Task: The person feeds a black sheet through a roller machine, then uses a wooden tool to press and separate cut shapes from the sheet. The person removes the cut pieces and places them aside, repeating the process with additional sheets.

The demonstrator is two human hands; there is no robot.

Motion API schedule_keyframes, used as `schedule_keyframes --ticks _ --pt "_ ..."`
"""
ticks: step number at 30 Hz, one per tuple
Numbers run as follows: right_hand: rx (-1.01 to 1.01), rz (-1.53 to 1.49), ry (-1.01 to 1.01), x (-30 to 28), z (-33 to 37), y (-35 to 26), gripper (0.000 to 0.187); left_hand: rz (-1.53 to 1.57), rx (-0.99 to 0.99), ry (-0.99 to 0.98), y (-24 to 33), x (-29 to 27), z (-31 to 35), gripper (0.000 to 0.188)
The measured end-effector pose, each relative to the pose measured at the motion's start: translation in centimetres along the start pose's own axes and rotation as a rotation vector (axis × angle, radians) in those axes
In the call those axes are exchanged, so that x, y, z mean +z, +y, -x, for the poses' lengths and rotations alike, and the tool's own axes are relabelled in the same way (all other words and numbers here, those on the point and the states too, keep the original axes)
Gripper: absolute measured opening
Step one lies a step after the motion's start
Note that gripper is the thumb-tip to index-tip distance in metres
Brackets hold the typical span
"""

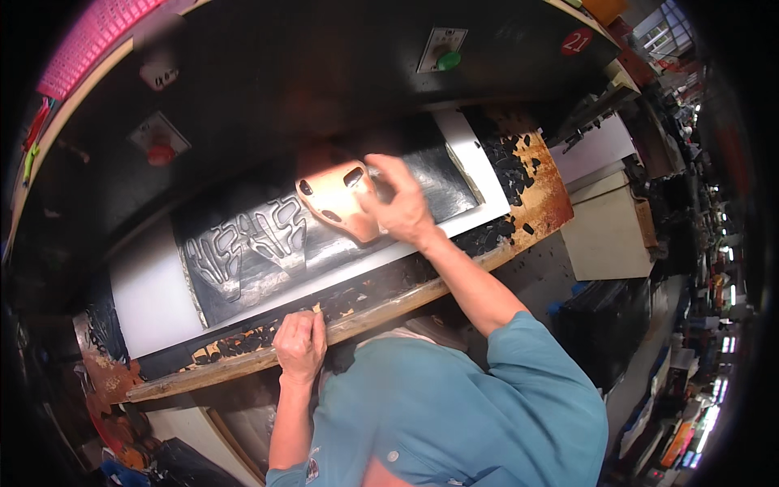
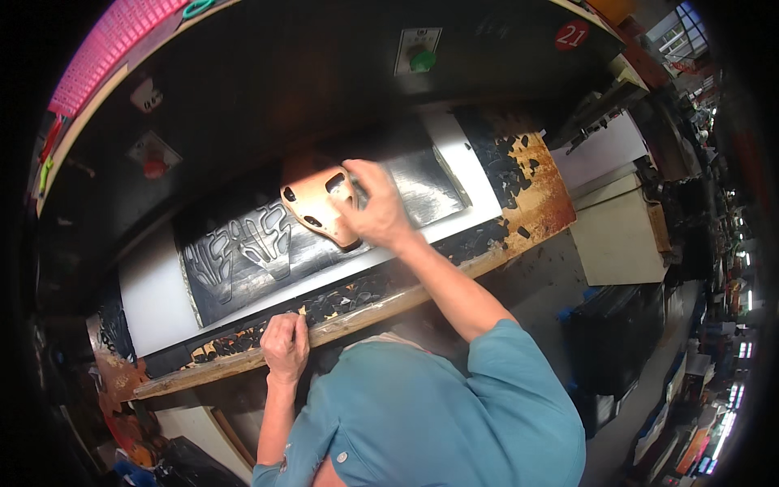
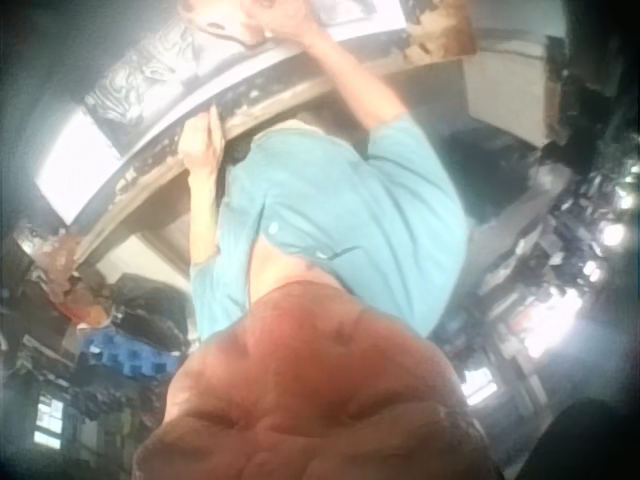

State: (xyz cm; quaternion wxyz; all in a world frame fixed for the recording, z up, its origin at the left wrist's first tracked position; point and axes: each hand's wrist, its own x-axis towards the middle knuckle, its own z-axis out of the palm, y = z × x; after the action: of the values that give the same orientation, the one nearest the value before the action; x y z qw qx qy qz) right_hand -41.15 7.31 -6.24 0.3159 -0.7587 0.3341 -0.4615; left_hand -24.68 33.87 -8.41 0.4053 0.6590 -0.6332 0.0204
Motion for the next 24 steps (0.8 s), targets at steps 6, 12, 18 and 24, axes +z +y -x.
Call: schedule_keyframes --ticks 6,12,18,24 --pt "-0.278 0.026 0.37 -8.4 -6.6 -3.2 0.009 -0.09 -0.039 0.021 0.0 -0.7 0.9 0.014" --pt "-0.281 0.074 0.225 -10.1 -0.3 -2.1 0.008 -0.169 -0.101 0.11 -0.3 -1.0 0.9 0.021" --pt "-0.179 0.381 0.096 -9.2 11.1 0.1 0.004 -0.179 -0.18 0.154 2.2 0.0 -1.1 0.023" --pt "-0.273 0.335 0.126 -8.4 11.1 0.3 0.003 -0.233 -0.026 0.125 5.5 3.2 -0.7 0.016"
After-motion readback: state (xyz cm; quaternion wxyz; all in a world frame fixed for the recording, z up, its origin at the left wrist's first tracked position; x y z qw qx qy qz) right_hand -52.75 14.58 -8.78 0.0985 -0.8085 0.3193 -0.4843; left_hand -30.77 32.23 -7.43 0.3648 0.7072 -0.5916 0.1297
